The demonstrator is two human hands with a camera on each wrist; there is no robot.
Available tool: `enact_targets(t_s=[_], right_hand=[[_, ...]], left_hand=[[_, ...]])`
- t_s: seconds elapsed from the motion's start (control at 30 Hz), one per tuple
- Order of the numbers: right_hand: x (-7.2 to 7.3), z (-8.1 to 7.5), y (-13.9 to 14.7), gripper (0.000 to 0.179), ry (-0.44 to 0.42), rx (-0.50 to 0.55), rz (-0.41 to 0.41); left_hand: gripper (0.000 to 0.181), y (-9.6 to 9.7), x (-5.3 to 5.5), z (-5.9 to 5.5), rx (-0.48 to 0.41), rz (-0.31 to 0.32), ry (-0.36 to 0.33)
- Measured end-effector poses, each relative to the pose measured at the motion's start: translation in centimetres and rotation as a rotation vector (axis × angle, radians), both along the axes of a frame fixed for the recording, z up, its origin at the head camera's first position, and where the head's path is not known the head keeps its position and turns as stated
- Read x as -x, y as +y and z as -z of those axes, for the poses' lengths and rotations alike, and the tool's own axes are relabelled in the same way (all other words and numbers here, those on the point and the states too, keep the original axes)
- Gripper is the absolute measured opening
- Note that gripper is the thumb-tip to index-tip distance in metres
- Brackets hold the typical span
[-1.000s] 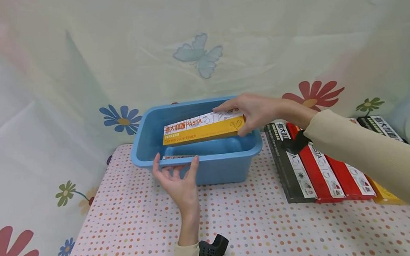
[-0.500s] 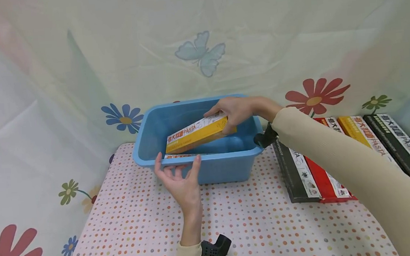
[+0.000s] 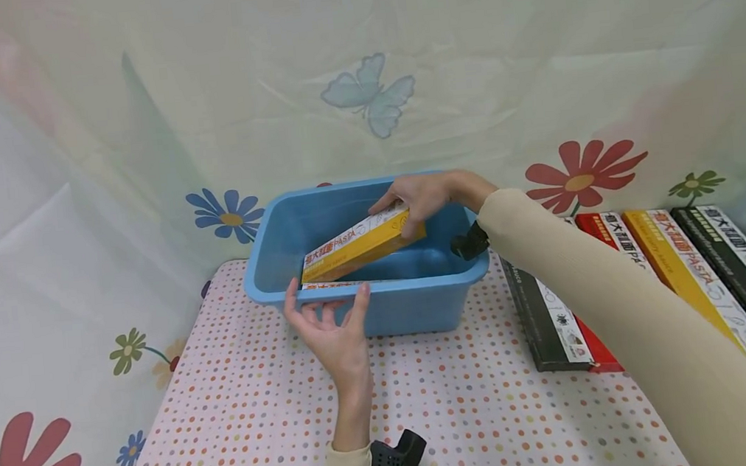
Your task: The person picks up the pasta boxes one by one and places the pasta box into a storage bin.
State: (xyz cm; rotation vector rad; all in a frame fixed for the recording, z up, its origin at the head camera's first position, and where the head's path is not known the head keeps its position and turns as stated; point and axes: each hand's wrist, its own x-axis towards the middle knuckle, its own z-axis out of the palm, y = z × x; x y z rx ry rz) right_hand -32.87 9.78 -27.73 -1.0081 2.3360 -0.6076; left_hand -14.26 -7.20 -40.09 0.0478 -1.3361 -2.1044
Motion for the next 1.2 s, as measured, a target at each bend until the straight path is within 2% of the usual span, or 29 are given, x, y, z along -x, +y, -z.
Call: enact_targets(t_s=[0.17, 0.5, 0.9, 1.2], right_hand=[[0.6, 0.9, 0.8, 0.083, -0.037, -0.006, 0.034], [0.9, 2.1, 0.9, 0.086, -0.080, -0.011, 0.028], [1.4, 2.4, 0.8, 0.086, -0.080, -0.017, 0.020], [1.6, 2.1, 1.4, 0.087, -0.107, -0.038, 0.018]], left_hand=[[0.097, 0.0, -0.1, 0.0, -0.005, 0.006, -0.001], [0.097, -0.3, -0.4, 0.1, 0.001, -0.005, -0.010], [0.096, -0.3, -0.4, 0.1, 0.007, -0.017, -0.001], [0.096, -0.1, -0.4, 0.4, 0.022, -0.001, 0.013]])
